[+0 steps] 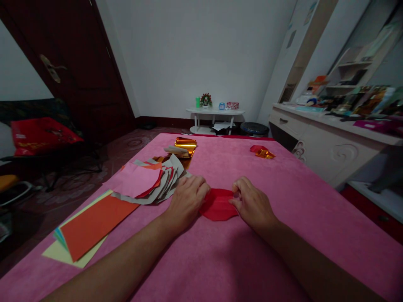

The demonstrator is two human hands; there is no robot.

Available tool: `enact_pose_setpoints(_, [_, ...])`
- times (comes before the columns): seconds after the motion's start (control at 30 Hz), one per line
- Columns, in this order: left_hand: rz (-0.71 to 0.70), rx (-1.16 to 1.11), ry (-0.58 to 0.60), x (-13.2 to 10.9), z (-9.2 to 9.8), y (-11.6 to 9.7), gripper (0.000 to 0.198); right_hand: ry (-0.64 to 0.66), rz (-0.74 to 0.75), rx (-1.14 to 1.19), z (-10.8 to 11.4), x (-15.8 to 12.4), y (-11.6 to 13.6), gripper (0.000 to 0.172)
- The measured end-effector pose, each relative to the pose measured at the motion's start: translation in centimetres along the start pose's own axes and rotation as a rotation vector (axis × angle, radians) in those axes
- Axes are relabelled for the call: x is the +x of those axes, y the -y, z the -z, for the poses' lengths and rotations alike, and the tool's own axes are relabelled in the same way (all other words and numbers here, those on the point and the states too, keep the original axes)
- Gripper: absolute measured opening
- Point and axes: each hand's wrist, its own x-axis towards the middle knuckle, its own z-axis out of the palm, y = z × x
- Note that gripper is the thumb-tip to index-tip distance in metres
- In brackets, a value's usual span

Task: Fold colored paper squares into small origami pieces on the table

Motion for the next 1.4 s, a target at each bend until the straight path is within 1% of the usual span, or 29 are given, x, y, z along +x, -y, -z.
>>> enact_pose_setpoints(0.07, [-0.055,0.004,0.047,0.0,0.1,-0.1,0.009,0.023,0.093,-0.068,0.1,-0.2,0.4,0.016])
enact_pose_setpoints(0.1, [-0.078,-0.016,0.074,0.0,0.0,-0.1,0.013,0.042,0.137,-0.087,0.1,-0.2,0.6,0.017])
enact_pose_setpoints(0.17, [-0.093,-0.107,0.123,-0.1,-0.4,0.0,0.018,0.078,0.179,-0.068,-0.1,-0.2,0.6,0.02])
enact_pose_setpoints(0.2, [-0.082,-0.18,0.145,-0.1,-0.7,0.1,0.018,0.091,0.174,-0.025,-0.2,-0.1,0.4,0.022])
enact_pose_setpoints(0.27, [-0.037,-0.36,0.169,-0.2,-1.4,0.5,0.019,0.129,0.158,0.112,-0.3,0.1,-0.1,0.031])
enact_pose_setpoints(0.33, [0.007,-0.536,0.18,-0.1,-1.9,1.0,0.025,0.21,0.168,0.265,0.0,0.5,-0.8,0.041])
enact_pose_setpoints(0.37, [0.021,-0.605,0.186,-0.1,-2.0,1.3,0.03,0.271,0.183,0.332,0.4,0.7,-1.1,0.045])
enact_pose_setpoints(0.43, [0.022,-0.695,0.216,0.0,-1.6,1.9,0.038,0.402,0.219,0.433,1.3,1.0,-1.6,0.051])
enact_pose_setpoints(0.47, [0.01,-0.725,0.242,0.0,-1.2,2.2,0.041,0.454,0.235,0.471,1.8,1.1,-1.8,0.052])
enact_pose_setpoints(0.53, [-0.02,-0.777,0.316,0.0,-0.1,2.7,0.044,0.512,0.23,0.519,2.4,1.1,-2.0,0.047])
enact_pose_setpoints(0.57, [-0.032,-0.797,0.351,0.0,0.4,2.9,0.044,0.521,0.214,0.532,2.5,1.1,-2.0,0.042])
enact_pose_setpoints(0.67, [-0.015,-0.816,0.414,0.0,1.2,3.0,0.035,0.497,0.151,0.562,2.2,1.0,-1.8,0.024])
enact_pose_setpoints(0.73, [0.047,-0.818,0.411,0.0,1.0,2.8,0.032,0.457,0.106,0.594,1.8,1.1,-1.5,0.008])
enact_pose_setpoints(0.77, [0.09,-0.823,0.395,-0.1,0.7,2.7,0.032,0.436,0.079,0.606,1.5,1.1,-1.4,0.003])
enact_pose_setpoints(0.9, [0.252,-0.901,0.301,0.0,-0.7,2.4,0.023,0.38,-0.002,0.6,1.1,1.3,-1.2,0.014])
enact_pose_setpoints(1.03, [0.375,-0.956,0.264,0.1,-1.5,2.2,0.038,0.32,-0.074,0.58,0.6,1.3,-1.4,0.027])
enact_pose_setpoints(1.13, [0.433,-0.927,0.264,0.1,-1.9,2.2,0.038,0.264,-0.104,0.525,-0.1,1.2,-1.5,0.033])
enact_pose_setpoints(1.2, [0.458,-0.9,0.252,0.0,-2.2,2.3,0.031,0.224,-0.104,0.485,-0.5,1.0,-1.5,0.033])
enact_pose_setpoints(1.3, [0.499,-0.858,0.219,0.0,-2.6,2.2,0.019,0.167,-0.114,0.413,-1.1,0.8,-1.6,0.028])
enact_pose_setpoints(1.4, [0.483,-0.814,0.188,0.0,-2.9,2.0,0.014,0.15,-0.129,0.329,-1.5,0.6,-1.5,0.022])
